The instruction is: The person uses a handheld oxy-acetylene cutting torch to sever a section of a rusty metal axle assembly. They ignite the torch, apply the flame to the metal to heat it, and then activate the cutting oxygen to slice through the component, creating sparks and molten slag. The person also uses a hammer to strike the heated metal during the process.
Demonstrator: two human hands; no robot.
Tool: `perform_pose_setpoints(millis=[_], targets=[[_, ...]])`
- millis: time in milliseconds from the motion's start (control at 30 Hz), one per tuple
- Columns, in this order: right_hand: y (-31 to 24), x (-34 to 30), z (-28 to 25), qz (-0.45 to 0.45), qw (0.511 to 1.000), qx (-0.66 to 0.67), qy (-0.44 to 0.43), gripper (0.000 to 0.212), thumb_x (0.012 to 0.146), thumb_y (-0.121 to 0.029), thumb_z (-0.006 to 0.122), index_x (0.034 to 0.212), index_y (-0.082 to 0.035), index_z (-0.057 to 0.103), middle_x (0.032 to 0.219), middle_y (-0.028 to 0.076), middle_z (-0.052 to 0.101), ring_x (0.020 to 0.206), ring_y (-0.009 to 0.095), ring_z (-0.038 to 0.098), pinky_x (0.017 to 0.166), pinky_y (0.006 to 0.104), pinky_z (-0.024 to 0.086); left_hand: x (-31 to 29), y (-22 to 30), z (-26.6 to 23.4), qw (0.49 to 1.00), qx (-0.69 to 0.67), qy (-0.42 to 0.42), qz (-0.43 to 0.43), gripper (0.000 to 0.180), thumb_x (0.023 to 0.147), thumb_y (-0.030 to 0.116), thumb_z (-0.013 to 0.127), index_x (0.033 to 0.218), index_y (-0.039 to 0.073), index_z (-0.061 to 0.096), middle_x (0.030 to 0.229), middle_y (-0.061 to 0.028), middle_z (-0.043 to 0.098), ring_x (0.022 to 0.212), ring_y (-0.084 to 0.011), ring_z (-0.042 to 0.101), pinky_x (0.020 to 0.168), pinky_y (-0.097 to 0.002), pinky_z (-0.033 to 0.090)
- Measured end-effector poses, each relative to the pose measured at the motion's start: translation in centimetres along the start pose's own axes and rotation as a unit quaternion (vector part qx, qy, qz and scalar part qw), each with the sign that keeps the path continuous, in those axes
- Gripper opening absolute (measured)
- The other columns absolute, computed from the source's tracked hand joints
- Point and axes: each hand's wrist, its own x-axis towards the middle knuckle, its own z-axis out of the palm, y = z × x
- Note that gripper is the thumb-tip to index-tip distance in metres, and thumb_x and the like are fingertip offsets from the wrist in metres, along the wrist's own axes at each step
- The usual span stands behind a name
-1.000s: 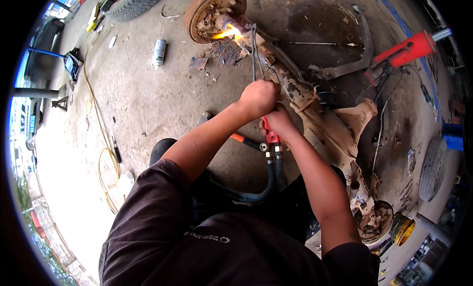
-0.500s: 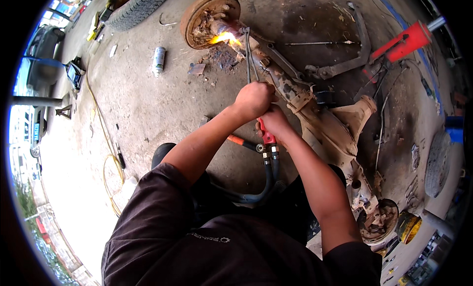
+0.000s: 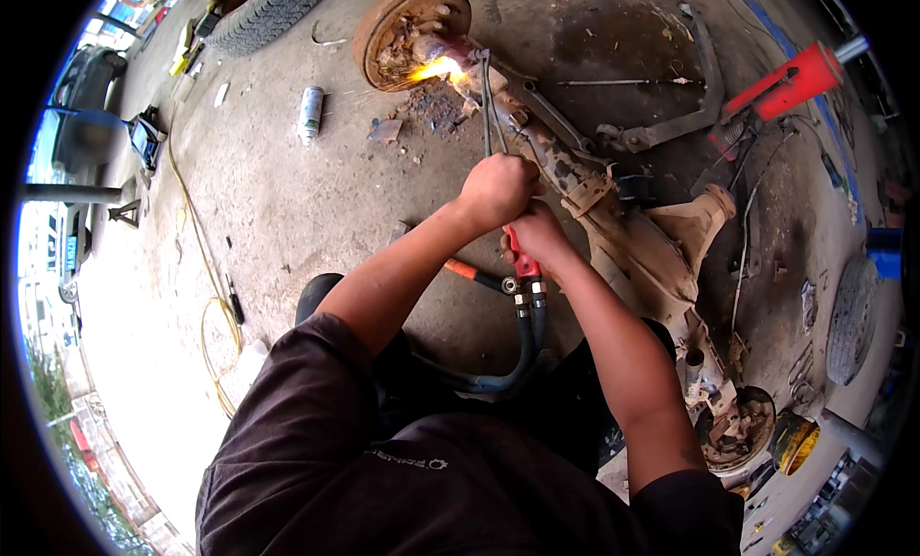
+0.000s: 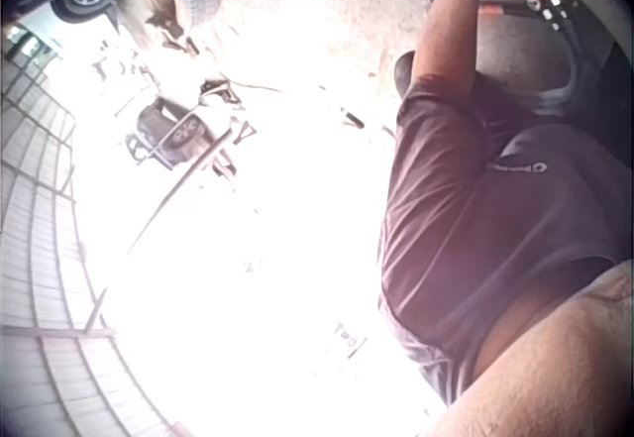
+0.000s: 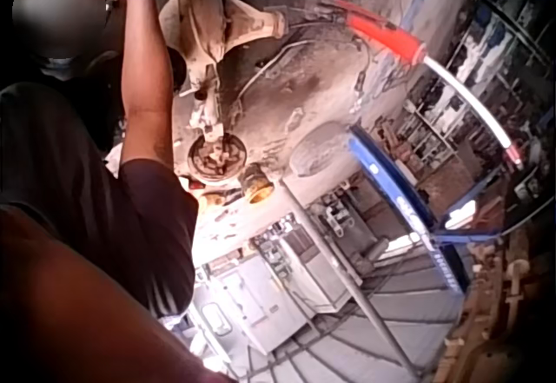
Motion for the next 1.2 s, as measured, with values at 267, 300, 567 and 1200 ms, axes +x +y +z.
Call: perform_pose_setpoints(millis=[267, 300, 567, 1200], targets=[[0.1, 0.0, -0.2, -0.009, 0.999, -0.033, -0.010, 0.012, 0.096, -0.013, 0.052, 0.089, -0.003, 0.051, 0.070, 0.005, 0.054, 0.049, 0.016, 0.057, 0.041, 0.0320, 0.046, 0.0, 0.2, -0.2, 1.000, -0.003, 0.008, -0.001, 0.023, 0.082, 0.026, 0.072, 0.074, 0.005, 0.067, 0.076, -0.0185, 0.066, 0.076, -0.0397, 0.065, 0.071, -0.0494, 0.053], [0.1, 0.0, -0.2, -0.015, 1.000, -0.026, -0.005, 0.013, 0.096, -0.013, 0.052, 0.089, -0.003, 0.051, 0.069, 0.005, 0.053, 0.049, 0.016, 0.057, 0.041, 0.0321, 0.046, 0.0, 0.3, -0.2, 1.000, -0.006, 0.009, -0.003, 0.023, 0.081, 0.026, 0.072, 0.075, 0.005, 0.067, 0.076, -0.0186, 0.066, 0.076, -0.0398, 0.065, 0.072, -0.0493, 0.053], [-0.1, -0.1, -0.1, -0.011, 1.000, -0.011, -0.007, 0.011, 0.096, -0.012, 0.052, 0.090, -0.004, 0.049, 0.073, 0.005, 0.053, 0.052, 0.016, 0.057, 0.042, 0.0325, 0.046, -0.1, 0.7, -0.8, 0.999, -0.031, 0.014, -0.016, 0.024, 0.077, 0.025, 0.076, 0.077, 0.003, 0.068, 0.078, -0.0198, 0.067, 0.077, -0.0410, 0.066, 0.072, -0.0492, 0.053], [-0.4, 0.0, 0.5, -0.010, 0.999, -0.049, 0.007, 0.010, 0.096, -0.011, 0.052, 0.090, -0.004, 0.049, 0.069, 0.004, 0.052, 0.049, 0.016, 0.055, 0.040, 0.0316, 0.045, -0.5, 0.5, -1.1, 0.998, -0.043, 0.044, -0.023, 0.026, 0.075, 0.025, 0.078, 0.079, 0.002, 0.067, 0.079, -0.0198, 0.067, 0.077, -0.0407, 0.066, 0.072, -0.0479, 0.053]])
